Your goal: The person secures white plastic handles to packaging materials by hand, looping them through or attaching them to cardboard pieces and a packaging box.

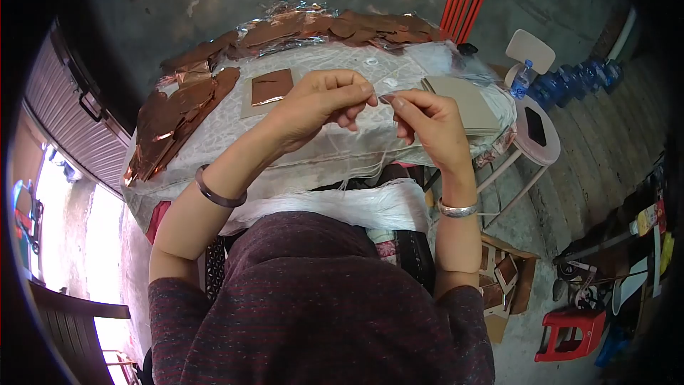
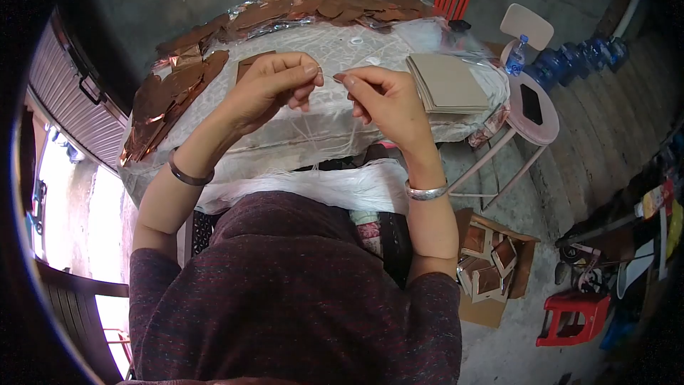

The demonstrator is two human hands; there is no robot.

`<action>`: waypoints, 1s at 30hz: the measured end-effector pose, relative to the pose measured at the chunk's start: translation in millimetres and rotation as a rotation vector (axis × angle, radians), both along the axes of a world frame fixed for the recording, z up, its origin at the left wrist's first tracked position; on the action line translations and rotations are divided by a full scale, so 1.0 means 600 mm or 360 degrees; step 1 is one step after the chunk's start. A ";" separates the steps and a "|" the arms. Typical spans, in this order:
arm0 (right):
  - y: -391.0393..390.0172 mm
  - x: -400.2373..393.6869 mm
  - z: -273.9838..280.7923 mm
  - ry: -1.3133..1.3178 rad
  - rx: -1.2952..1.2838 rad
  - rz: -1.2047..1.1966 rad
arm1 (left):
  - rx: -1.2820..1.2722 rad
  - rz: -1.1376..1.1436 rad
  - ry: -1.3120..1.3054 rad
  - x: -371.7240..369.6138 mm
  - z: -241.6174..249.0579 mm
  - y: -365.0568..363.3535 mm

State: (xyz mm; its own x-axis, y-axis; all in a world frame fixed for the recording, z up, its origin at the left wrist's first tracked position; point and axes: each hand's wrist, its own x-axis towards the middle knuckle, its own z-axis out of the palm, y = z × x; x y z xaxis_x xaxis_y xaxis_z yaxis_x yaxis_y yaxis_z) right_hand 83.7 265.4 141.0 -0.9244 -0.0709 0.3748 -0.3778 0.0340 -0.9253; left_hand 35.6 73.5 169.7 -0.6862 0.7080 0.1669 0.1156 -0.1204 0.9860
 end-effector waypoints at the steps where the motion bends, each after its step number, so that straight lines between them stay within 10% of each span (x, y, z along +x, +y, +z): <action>1: -0.001 0.002 0.001 -0.0002 -0.0002 0.0001 | -0.0002 0.0001 -0.0002 -0.001 0.005 0.000; 4: -0.004 0.010 0.008 -0.0025 0.0286 0.0075 | 0.0023 -0.0041 0.0040 -0.003 0.009 0.002; 16: 0.035 -0.021 0.070 0.0329 -0.1046 0.0555 | -0.0270 -0.0011 -0.0016 -0.012 -0.119 0.037; 30: 0.020 -0.005 0.135 0.0363 -0.0195 0.0253 | -0.0086 -0.0126 -0.0318 -0.015 -0.239 -0.057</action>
State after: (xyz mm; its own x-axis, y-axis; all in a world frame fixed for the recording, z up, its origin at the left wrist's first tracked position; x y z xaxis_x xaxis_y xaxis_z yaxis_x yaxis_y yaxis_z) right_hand 80.8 277.6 222.0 -0.7963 -0.1493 0.5862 -0.5680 -0.1488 -0.8095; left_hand 26.4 39.0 26.4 -0.6439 0.7651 -0.0065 -0.0902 -0.0674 0.9936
